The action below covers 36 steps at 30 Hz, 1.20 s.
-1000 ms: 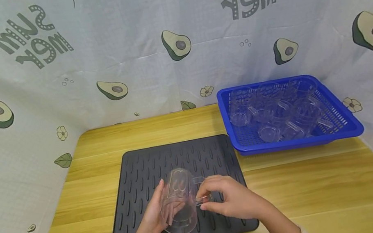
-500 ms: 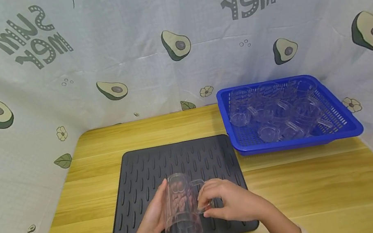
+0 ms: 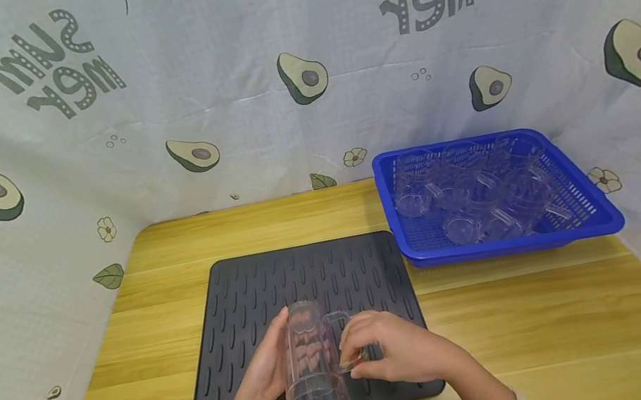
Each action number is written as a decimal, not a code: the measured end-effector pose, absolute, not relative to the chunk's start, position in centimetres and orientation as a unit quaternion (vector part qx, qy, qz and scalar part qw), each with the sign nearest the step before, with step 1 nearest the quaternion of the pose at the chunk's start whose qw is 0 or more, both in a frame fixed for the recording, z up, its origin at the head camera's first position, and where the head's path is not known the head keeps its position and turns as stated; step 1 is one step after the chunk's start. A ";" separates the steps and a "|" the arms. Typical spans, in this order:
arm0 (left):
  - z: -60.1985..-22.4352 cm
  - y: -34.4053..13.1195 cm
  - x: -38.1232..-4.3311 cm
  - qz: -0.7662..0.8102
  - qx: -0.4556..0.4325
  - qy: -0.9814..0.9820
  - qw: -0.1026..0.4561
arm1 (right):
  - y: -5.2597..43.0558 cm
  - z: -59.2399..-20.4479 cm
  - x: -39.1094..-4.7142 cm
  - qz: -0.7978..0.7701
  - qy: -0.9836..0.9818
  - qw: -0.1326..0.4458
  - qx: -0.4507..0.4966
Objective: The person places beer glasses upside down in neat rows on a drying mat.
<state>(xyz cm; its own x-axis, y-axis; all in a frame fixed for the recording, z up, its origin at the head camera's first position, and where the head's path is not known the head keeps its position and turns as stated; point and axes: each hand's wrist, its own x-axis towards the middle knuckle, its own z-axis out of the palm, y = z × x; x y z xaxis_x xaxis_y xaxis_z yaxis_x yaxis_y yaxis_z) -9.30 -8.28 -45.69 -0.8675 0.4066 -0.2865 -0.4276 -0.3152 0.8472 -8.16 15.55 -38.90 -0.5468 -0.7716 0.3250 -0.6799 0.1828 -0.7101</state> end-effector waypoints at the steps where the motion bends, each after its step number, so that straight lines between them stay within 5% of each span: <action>1: -45.7 -8.3 -9.3 0.813 -0.009 0.524 0.254 | 15.5 -38.9 -8.1 -0.431 0.767 0.053 -0.472; 10: -45.6 -8.2 -9.2 0.815 -0.014 0.537 0.218 | 15.2 -38.8 -8.0 -0.427 0.785 0.042 -0.447; 27: -45.1 -8.8 -9.1 0.799 -0.019 0.574 0.179 | 15.5 -38.5 -8.1 -0.474 0.802 -0.073 -0.356; 36: -43.5 -8.8 -8.4 0.778 0.026 0.621 0.093 | 15.6 -38.5 -8.0 -0.478 0.805 -0.077 -0.342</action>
<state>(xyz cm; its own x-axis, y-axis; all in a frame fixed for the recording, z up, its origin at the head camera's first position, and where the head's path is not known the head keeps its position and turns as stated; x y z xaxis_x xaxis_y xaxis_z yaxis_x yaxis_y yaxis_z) -8.45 -8.84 -43.53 -0.9814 0.1766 -0.0750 -0.1123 -0.2123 0.9707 -8.04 15.58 -38.46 -0.7539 -0.4774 0.4513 -0.6248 0.3085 -0.7173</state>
